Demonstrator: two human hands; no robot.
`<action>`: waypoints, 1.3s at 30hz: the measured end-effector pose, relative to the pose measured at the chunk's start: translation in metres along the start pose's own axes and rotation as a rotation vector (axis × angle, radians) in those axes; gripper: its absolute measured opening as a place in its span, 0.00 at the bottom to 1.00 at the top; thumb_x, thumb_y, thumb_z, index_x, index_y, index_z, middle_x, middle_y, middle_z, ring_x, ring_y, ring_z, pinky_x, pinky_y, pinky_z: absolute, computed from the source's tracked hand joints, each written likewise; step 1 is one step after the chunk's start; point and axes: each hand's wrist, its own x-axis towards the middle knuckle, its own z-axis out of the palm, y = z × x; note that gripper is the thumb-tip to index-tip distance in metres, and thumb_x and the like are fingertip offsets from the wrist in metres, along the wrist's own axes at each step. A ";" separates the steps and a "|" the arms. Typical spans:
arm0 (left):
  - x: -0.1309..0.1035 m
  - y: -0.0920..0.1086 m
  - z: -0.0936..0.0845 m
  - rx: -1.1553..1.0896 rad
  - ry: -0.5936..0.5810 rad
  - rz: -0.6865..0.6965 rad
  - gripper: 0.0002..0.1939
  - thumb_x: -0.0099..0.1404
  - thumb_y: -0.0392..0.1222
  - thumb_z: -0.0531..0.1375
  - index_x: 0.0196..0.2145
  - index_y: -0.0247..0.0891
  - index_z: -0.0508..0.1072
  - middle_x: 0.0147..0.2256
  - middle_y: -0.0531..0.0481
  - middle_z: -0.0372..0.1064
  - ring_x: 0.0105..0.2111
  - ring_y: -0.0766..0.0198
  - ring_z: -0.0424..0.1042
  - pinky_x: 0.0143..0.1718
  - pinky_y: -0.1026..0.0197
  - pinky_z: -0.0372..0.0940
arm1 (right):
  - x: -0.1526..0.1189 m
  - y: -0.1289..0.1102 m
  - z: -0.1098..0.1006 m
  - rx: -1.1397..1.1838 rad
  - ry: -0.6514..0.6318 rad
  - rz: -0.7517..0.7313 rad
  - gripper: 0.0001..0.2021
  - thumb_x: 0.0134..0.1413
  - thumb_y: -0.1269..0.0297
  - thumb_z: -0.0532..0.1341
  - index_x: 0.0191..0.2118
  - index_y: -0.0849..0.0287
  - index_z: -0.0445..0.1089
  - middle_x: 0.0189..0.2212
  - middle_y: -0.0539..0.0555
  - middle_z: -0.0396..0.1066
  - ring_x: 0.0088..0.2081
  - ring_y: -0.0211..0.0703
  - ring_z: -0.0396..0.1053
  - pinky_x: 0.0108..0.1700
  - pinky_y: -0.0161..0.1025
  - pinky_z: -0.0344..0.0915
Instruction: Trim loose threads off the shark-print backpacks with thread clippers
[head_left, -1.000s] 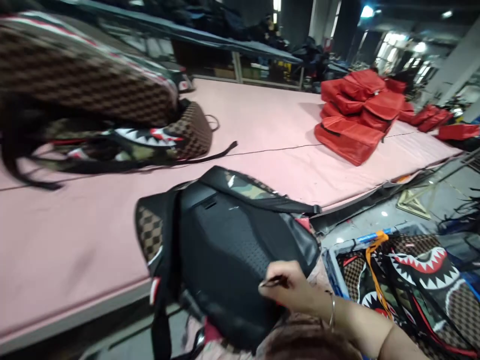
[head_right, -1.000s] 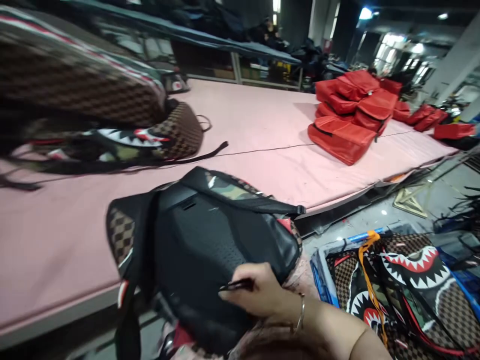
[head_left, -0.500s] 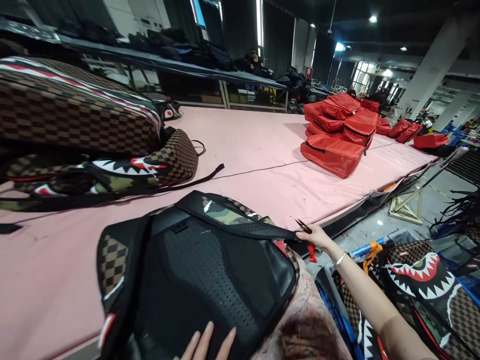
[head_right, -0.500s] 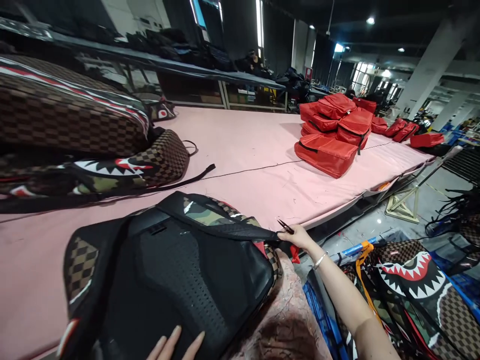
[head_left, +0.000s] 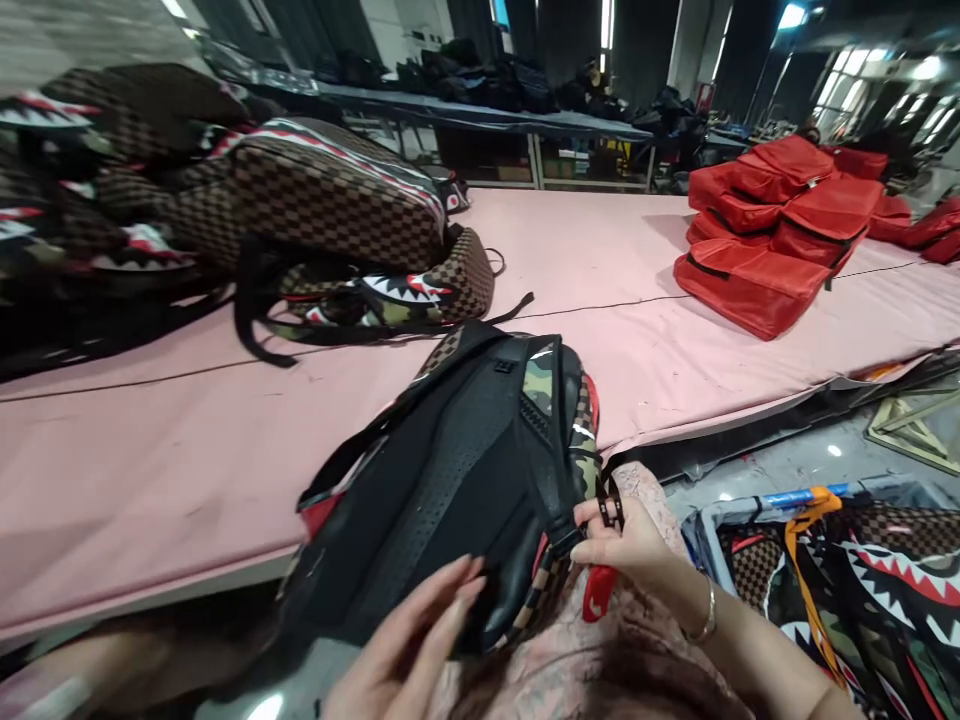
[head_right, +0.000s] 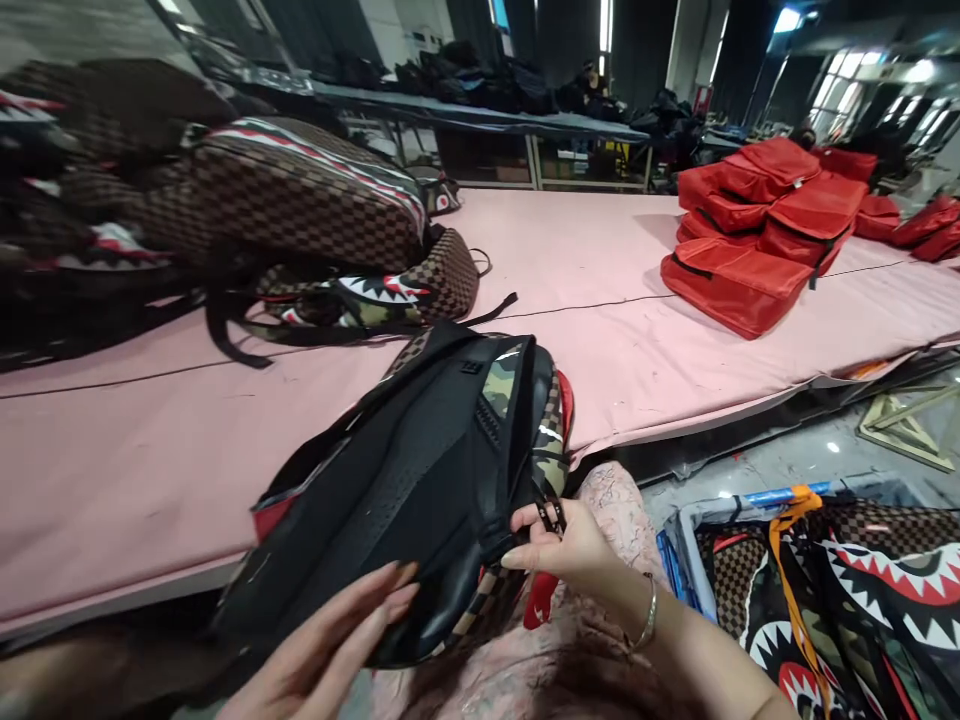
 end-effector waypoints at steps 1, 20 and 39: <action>-0.004 0.011 0.017 -0.084 0.027 -0.056 0.20 0.56 0.50 0.60 0.47 0.45 0.70 0.44 0.47 0.70 0.41 0.58 0.71 0.50 0.53 0.62 | -0.002 0.000 0.008 0.018 0.021 0.001 0.26 0.29 0.54 0.71 0.35 0.66 0.68 0.15 0.42 0.45 0.19 0.26 0.41 0.22 0.30 0.39; 0.012 0.023 0.052 -0.144 0.144 0.067 0.10 0.54 0.48 0.62 0.26 0.38 0.73 0.42 0.45 0.67 0.51 0.58 0.61 0.49 0.63 0.56 | -0.009 -0.017 0.026 -0.458 -0.037 -0.364 0.13 0.45 0.59 0.66 0.34 0.63 0.70 0.21 0.46 0.58 0.22 0.29 0.51 0.23 0.29 0.50; 0.007 0.021 0.066 -0.498 0.250 -0.087 0.15 0.50 0.50 0.66 0.27 0.34 0.70 0.44 0.48 0.63 0.43 0.65 0.63 0.44 0.67 0.56 | -0.011 -0.103 -0.004 -1.391 -0.237 -0.708 0.07 0.58 0.63 0.56 0.38 0.62 0.65 0.33 0.52 0.66 0.36 0.40 0.61 0.37 0.36 0.54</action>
